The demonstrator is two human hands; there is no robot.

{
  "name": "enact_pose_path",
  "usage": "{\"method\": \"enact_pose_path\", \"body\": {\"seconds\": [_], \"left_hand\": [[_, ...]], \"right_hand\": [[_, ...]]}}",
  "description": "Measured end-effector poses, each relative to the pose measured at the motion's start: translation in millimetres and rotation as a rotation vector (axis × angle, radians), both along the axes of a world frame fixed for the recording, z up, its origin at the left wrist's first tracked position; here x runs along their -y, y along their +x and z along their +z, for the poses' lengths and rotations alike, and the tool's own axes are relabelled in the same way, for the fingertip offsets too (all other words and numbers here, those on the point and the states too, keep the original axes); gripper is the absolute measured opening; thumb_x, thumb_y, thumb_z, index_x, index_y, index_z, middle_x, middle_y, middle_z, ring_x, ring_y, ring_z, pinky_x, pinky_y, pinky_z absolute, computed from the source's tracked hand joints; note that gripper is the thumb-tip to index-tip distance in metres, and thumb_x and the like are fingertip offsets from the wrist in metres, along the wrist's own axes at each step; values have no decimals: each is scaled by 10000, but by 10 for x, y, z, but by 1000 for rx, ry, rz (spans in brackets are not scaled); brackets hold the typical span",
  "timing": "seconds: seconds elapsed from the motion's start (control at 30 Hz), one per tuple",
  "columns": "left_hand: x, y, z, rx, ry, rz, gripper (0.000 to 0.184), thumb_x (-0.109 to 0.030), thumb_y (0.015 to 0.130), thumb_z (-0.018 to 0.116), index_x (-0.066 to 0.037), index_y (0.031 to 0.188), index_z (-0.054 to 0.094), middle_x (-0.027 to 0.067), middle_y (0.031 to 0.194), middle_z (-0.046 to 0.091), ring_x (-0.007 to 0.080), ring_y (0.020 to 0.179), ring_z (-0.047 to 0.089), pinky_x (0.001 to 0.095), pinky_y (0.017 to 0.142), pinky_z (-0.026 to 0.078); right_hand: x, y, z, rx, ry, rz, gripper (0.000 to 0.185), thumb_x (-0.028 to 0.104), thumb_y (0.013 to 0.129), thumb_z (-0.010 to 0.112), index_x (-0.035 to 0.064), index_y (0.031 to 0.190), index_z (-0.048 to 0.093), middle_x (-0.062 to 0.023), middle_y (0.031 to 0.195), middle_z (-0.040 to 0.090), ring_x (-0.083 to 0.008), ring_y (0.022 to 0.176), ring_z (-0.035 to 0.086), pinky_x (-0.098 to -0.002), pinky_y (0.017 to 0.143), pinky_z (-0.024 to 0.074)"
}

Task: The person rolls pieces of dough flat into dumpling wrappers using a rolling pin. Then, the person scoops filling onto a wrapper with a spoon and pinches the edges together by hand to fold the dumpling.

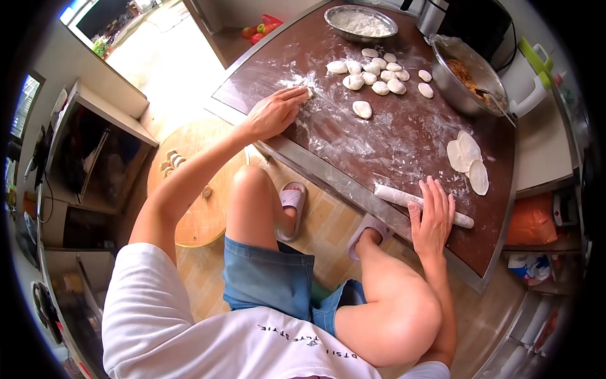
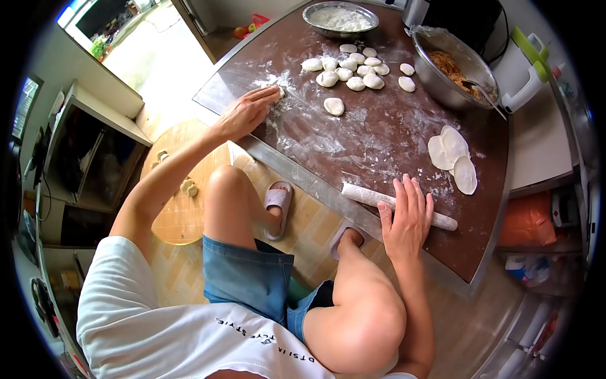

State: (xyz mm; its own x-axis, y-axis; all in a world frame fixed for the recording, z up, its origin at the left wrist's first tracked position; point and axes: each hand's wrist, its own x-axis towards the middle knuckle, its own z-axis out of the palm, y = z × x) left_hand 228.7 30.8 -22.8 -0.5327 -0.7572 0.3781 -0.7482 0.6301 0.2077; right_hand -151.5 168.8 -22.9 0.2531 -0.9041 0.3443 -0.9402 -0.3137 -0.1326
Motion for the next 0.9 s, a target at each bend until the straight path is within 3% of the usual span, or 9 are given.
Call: {"method": "enact_pose_path", "body": {"seconds": [0.1, 0.2, 0.27, 0.4, 0.5, 0.57, 0.7, 0.8, 0.9], "left_hand": [[-204, -131, -53, 10, 12, -7, 425, -44, 797, 453, 0, 1219, 485, 147, 1293, 457, 312, 1216, 402, 381, 1026, 334], [-512, -622, -2, -92, 71, -177, 441, -9, 763, 490, 10, 1204, 492, 144, 1285, 462, 311, 1226, 389, 372, 1028, 335], [-530, -1080, 15, -143, 122, -294, 436, 20, 755, 496, 12, 1191, 501, 133, 1265, 482, 291, 1234, 381, 367, 1003, 359], [-329, -1769, 79, -157, 179, -463, 266, -13, 747, 544, -36, 1010, 584, 105, 1048, 574, 290, 946, 545, 386, 798, 456], [-126, -1948, 75, -329, 185, -364, 161, -94, 742, 613, -45, 890, 571, 115, 869, 561, 302, 805, 571, 380, 689, 467], [-14, -1976, 19, -165, 213, -320, 187, -140, 723, 641, -39, 867, 576, 118, 888, 561, 287, 794, 576, 370, 685, 466], [158, -2018, 91, -83, 409, -459, 171, -165, 728, 629, -31, 830, 594, 130, 869, 604, 272, 780, 596, 372, 690, 465], [319, -2089, 228, -57, 635, -429, 154, -151, 734, 591, -30, 827, 609, 136, 786, 634, 272, 756, 610, 386, 690, 465], [451, -2189, 151, 103, 468, -428, 167, -157, 722, 588, -28, 826, 607, 129, 795, 632, 267, 746, 613, 382, 659, 468]], "right_hand": [[-12, 5, 14, -1, 3, 0, 472, 395, 883, 445, 66, 1219, 483, -110, 1291, 450, -271, 1212, 397, -469, 1030, 216], [-21, 10, 39, 2, 17, 34, 467, 390, 865, 481, 95, 1227, 479, -113, 1304, 438, -272, 1217, 390, -473, 1029, 208], [-3, 61, 133, 62, -26, 140, 391, 268, 778, 615, 132, 1140, 552, -84, 1128, 522, -264, 1058, 475, -420, 918, 328], [40, -19, 198, 157, 34, 222, 331, 152, 703, 678, 120, 1025, 607, -53, 880, 521, -247, 826, 498, -360, 744, 413], [81, -131, 186, 160, 94, 133, 335, 182, 738, 662, 108, 1056, 585, -72, 937, 522, -260, 901, 477, -384, 817, 389], [134, -73, 161, 85, 42, 59, 363, 250, 796, 600, 94, 1119, 545, -102, 1048, 520, -283, 1019, 454, -423, 903, 338], [452, -15, -58, -66, -24, -166, 463, 367, 880, 449, 60, 1226, 460, -164, 1274, 444, -321, 1237, 344, -509, 1027, 191], [1013, -114, -99, -74, -14, -204, 497, 384, 905, 383, 41, 1263, 425, -184, 1347, 374, -324, 1303, 262, -532, 1049, 143], [1205, -112, -80, -55, 28, -217, 523, 393, 914, 353, 28, 1286, 397, -185, 1366, 351, -319, 1313, 246, -509, 1059, 144]]}}
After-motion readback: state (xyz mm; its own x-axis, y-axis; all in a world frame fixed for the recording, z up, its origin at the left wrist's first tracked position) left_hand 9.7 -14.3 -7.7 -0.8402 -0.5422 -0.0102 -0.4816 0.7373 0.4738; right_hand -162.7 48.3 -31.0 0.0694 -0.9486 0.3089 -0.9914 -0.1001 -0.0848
